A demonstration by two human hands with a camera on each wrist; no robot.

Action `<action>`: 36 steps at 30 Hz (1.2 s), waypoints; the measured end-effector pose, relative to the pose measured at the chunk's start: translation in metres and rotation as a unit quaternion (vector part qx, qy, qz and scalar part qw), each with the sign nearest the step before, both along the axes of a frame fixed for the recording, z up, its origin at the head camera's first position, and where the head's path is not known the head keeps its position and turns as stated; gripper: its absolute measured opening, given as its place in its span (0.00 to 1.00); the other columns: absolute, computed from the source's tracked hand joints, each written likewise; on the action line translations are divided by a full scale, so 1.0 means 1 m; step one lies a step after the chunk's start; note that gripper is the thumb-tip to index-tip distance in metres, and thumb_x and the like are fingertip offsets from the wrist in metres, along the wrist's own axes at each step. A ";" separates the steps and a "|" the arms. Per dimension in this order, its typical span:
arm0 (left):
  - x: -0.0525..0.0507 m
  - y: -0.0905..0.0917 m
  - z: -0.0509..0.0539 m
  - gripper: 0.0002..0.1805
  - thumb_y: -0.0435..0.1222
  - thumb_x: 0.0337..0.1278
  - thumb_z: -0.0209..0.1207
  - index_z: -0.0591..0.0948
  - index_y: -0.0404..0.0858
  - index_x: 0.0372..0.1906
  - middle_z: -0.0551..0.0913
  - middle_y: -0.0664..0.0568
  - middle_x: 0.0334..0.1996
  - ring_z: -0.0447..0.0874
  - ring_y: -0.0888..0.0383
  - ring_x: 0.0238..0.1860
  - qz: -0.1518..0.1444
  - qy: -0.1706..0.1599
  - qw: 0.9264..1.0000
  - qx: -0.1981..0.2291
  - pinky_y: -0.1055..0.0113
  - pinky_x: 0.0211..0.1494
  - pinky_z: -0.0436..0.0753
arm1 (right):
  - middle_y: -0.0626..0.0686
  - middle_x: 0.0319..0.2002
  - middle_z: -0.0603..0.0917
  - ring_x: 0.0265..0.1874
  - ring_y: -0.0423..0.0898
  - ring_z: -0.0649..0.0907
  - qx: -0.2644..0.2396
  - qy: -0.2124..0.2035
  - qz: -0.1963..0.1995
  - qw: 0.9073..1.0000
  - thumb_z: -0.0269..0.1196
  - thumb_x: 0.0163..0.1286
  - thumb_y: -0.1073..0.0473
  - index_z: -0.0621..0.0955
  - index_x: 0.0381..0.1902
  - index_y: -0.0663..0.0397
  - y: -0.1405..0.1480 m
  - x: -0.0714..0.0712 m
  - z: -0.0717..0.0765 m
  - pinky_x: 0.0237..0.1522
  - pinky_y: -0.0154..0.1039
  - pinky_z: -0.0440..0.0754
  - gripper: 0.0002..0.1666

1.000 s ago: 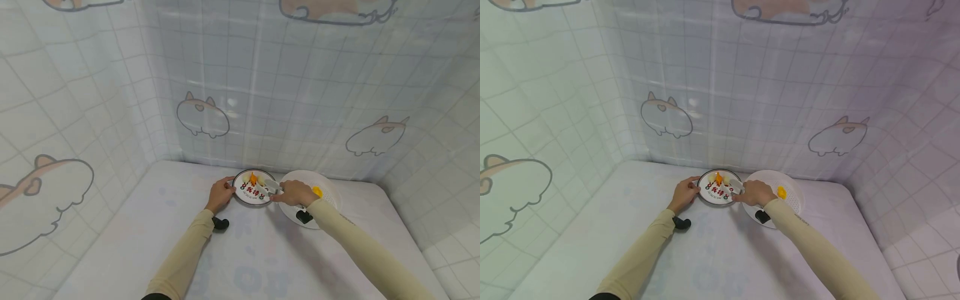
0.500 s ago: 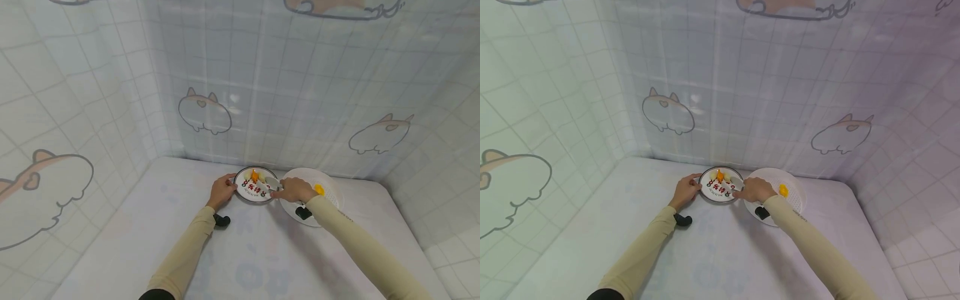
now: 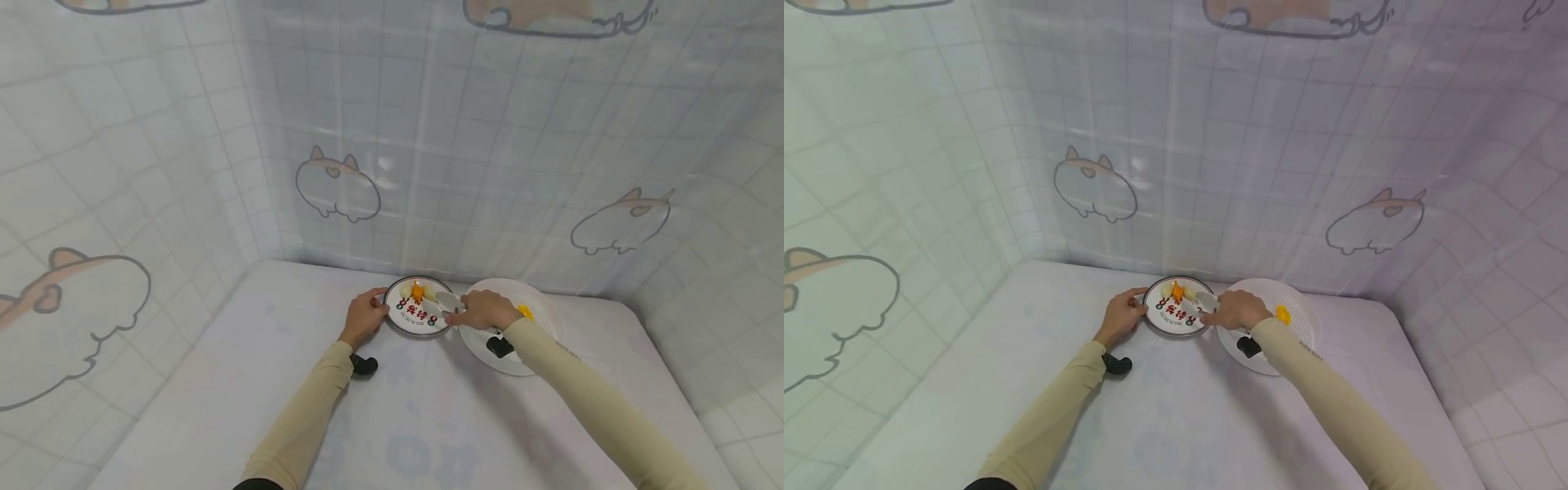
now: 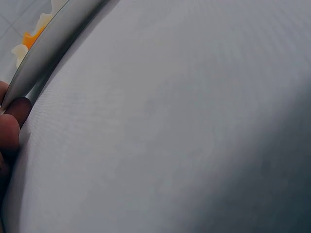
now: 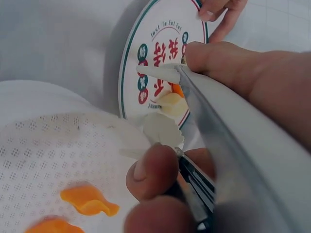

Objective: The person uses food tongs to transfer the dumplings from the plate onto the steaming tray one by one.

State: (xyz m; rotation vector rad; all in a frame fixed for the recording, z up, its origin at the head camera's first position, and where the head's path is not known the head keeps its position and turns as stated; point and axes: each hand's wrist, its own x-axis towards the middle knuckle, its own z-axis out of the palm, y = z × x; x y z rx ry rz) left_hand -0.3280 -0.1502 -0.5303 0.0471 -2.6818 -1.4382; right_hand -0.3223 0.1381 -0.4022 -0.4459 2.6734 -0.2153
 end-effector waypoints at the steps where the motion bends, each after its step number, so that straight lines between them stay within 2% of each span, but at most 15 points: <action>1: 0.000 0.000 -0.001 0.28 0.36 0.64 0.63 0.81 0.42 0.70 0.83 0.51 0.29 0.76 0.58 0.15 0.001 0.001 1.000 0.001 0.65 0.24 0.72 | 0.66 0.73 0.76 0.67 0.66 0.79 0.000 0.000 0.000 1.000 0.61 0.72 0.28 0.74 0.75 0.63 0.001 -0.001 0.000 0.62 0.64 0.81 0.51; 6: -0.001 0.001 -0.004 0.27 0.36 0.65 0.63 0.82 0.44 0.70 0.83 0.51 0.29 0.76 0.58 0.16 0.006 0.000 1.000 -0.002 0.66 0.25 0.72 | 0.66 0.73 0.76 0.69 0.66 0.78 -0.006 -0.003 -0.005 1.000 0.61 0.73 0.29 0.73 0.76 0.64 0.003 -0.005 0.000 0.64 0.64 0.80 0.51; 13: -0.005 0.000 0.000 0.28 0.36 0.64 0.63 0.82 0.43 0.70 0.83 0.51 0.29 0.76 0.58 0.15 0.005 -0.007 1.000 -0.005 0.66 0.25 0.72 | 0.66 0.75 0.74 0.71 0.67 0.76 -0.016 -0.008 -0.018 1.000 0.61 0.72 0.29 0.71 0.78 0.62 0.002 -0.014 -0.002 0.67 0.65 0.77 0.52; 19: -0.007 -0.001 0.000 0.27 0.37 0.63 0.63 0.82 0.42 0.69 0.83 0.51 0.28 0.75 0.58 0.16 0.005 0.002 1.000 -0.013 0.65 0.31 0.73 | 0.67 0.73 0.75 0.71 0.68 0.76 -0.023 -0.003 -0.020 1.000 0.61 0.73 0.29 0.71 0.77 0.63 -0.003 -0.019 -0.005 0.69 0.65 0.75 0.52; 29: -0.006 0.000 -0.002 0.27 0.37 0.64 0.63 0.82 0.41 0.69 0.83 0.51 0.29 0.76 0.58 0.17 -0.005 -0.001 1.000 -0.011 0.65 0.30 0.72 | 0.67 0.71 0.78 0.65 0.66 0.81 -0.009 0.016 -0.015 1.000 0.62 0.75 0.34 0.73 0.77 0.61 -0.009 -0.017 -0.010 0.62 0.64 0.82 0.46; 36: -0.007 -0.001 0.000 0.27 0.37 0.64 0.63 0.82 0.42 0.69 0.83 0.51 0.30 0.75 0.58 0.17 0.003 0.001 1.000 -0.014 0.64 0.30 0.72 | 0.67 0.69 0.80 0.64 0.65 0.82 -0.008 0.023 -0.008 1.000 0.61 0.75 0.34 0.74 0.76 0.60 -0.006 -0.017 -0.008 0.60 0.63 0.83 0.45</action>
